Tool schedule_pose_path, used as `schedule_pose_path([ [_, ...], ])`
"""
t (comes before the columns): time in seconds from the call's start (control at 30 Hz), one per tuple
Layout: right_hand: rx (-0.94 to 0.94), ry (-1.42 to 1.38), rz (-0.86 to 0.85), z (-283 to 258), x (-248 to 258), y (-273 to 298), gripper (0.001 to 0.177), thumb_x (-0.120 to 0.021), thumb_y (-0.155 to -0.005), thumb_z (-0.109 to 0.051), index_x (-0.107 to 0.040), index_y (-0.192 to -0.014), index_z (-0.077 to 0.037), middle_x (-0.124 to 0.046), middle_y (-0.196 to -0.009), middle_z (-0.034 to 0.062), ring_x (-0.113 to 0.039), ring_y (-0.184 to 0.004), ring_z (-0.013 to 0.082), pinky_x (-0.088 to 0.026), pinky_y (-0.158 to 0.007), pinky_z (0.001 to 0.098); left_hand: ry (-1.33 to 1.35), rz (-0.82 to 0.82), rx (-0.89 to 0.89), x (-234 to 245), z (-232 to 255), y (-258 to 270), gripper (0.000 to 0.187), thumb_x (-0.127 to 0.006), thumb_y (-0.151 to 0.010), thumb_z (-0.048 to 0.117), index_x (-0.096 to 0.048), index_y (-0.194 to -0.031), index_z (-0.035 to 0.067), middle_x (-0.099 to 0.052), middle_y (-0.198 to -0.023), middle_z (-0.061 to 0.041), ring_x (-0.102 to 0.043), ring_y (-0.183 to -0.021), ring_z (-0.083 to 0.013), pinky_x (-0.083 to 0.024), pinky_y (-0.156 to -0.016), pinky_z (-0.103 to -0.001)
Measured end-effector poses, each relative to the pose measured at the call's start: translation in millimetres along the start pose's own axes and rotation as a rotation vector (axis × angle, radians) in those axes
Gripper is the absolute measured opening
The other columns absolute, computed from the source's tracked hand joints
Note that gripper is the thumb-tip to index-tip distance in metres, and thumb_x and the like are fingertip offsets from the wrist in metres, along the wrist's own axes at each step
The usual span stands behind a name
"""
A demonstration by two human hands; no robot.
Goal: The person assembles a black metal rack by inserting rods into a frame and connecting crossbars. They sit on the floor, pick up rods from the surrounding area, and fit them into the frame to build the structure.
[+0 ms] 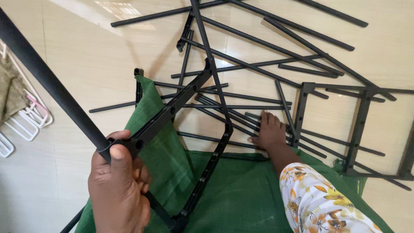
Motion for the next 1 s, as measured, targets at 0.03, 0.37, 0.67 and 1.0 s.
schedule_pose_path([
  [0.03, 0.029, 0.018, 0.015, 0, -3, 3, 0.106, -0.084, -0.075, -0.049, -0.025, -0.157, -0.016, -0.035, -0.154, 0.0116, -0.034, -0.144, 0.0346, -0.032, -0.116, 0.0532, 0.015, -0.011, -0.015, 0, 0, 0, 0.059, -0.069, -0.087, 0.054, -0.059, -0.118, 0.005, -0.036, -0.058, 0.003, -0.035, -0.046, -0.0084, -0.029, -0.039, -0.026],
  [0.37, 0.128, 0.046, -0.045, -3, -38, -9, 0.060, -0.080, -0.078, -0.025, -0.054, -0.132, -0.020, -0.053, -0.135, 0.0066, -0.051, -0.129, 0.0309, -0.049, -0.100, 0.0494, 0.058, -0.034, -0.009, 0, -2, -2, 0.053, -0.067, -0.089, 0.049, -0.059, -0.119, 0.006, -0.039, -0.061, 0.004, -0.038, -0.048, -0.0085, -0.030, -0.040, -0.025],
  [0.67, 0.168, -0.054, -0.050, 5, -34, 2, 0.043, -0.076, -0.082, -0.032, -0.065, -0.122, -0.026, -0.069, -0.121, 0.0040, -0.064, -0.117, 0.0273, -0.051, -0.097, 0.0500, 0.075, -0.033, -0.037, 2, -2, -2, 0.050, -0.067, -0.092, 0.046, -0.060, -0.120, 0.005, -0.040, -0.063, 0.003, -0.035, -0.046, -0.0078, -0.029, -0.040, -0.026],
  [1.0, 0.140, -0.282, 0.006, 27, 37, 3, 0.042, -0.071, -0.088, -0.033, -0.058, -0.122, -0.013, -0.073, -0.106, 0.0198, -0.069, -0.102, 0.0403, -0.054, -0.089, 0.0517, 0.196, -0.075, -0.178, 22, 35, 18, 0.057, -0.070, -0.089, 0.049, -0.059, -0.121, 0.003, -0.041, -0.058, 0.002, -0.038, -0.047, -0.0088, -0.031, -0.041, -0.026],
])
Point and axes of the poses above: each hand's wrist, its own y-axis away from the middle knuckle, its own x-axis out of the back of the hand, z = x × y, the point moved 1 cm from there along -y, towards the middle knuckle
